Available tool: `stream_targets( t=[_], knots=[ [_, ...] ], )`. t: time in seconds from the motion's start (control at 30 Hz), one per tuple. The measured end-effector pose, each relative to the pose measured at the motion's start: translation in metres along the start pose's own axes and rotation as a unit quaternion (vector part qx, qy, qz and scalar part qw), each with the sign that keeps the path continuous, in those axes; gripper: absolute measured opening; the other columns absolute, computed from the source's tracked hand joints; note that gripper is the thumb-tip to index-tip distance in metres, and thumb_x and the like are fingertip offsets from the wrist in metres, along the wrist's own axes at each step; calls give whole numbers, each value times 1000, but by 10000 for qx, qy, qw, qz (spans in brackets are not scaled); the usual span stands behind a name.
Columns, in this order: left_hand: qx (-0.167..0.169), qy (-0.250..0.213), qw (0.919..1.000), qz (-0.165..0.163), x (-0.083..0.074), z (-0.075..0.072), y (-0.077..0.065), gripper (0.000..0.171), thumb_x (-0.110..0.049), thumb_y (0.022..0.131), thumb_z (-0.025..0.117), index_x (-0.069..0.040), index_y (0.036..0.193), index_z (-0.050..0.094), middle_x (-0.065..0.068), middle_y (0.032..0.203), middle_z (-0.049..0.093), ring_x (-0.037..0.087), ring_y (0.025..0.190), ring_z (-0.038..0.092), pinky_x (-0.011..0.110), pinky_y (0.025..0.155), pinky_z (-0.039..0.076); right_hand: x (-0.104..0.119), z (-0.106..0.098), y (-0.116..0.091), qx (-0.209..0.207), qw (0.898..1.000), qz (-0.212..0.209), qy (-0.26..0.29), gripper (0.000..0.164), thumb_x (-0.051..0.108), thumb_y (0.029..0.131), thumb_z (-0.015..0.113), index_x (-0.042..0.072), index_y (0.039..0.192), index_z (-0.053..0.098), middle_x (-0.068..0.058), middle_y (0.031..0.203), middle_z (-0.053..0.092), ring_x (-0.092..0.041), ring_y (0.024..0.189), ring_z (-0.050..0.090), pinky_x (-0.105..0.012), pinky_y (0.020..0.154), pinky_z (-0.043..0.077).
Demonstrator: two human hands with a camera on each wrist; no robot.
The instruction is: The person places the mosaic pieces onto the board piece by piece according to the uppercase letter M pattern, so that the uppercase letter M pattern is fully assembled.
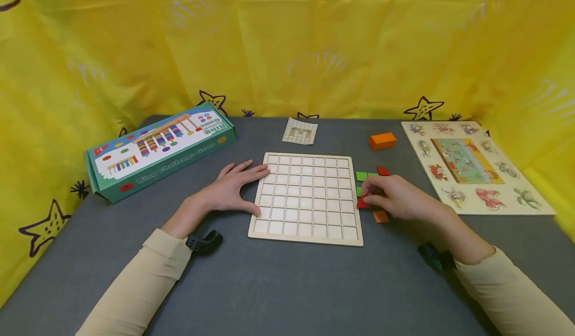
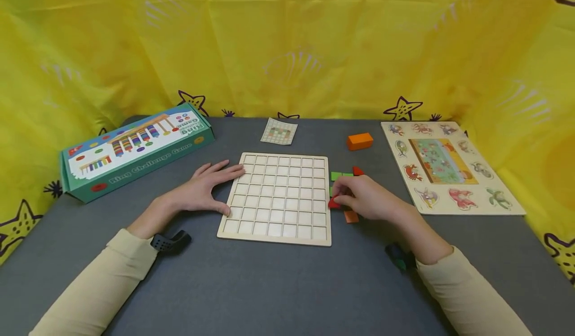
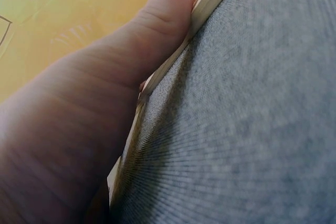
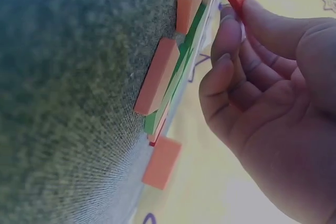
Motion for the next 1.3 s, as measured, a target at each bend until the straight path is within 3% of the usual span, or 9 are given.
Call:
stream_targets(
  t=[0.37,0.6,0.87,1.3],
  knots=[
    [-57,-8,10000,33,-1,-1,-1,105,-61,75,82,-19,160,35,-3,165,27,34,153,9,64,114,-2,4,-7,14,18,10000,-13,-26,9,5,95,71,11,97,65,8,85,66,-12,77,59,-32,73,51],
    [-57,-21,10000,47,-3,-2,-1,105,-60,75,83,-19,160,35,-3,165,27,34,153,9,64,114,-2,22,-14,28,3,9998,-198,-13,7,6,96,70,9,96,64,6,86,68,-13,76,58,-32,71,50],
    [-51,1,10000,52,-5,-1,1,105,-61,75,82,-19,159,35,-3,165,27,34,152,9,63,114,-2,29,-9,47,66,9994,-303,145,5,4,96,69,7,98,64,2,86,66,-16,76,56,-33,71,49],
    [-67,11,10000,56,-3,-1,0,104,-62,76,81,-19,159,36,-3,165,27,35,152,9,65,114,-2,31,3,85,255,9980,49,579,5,6,98,67,5,101,63,-8,91,67,-22,81,58,-38,76,49]
  ],
)
Point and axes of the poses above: each hand's wrist, its own y-axis towards the middle knuckle, its own z-axis out of the palm, x = y × z, the point moved 10 cm from there along y, towards the middle knuckle
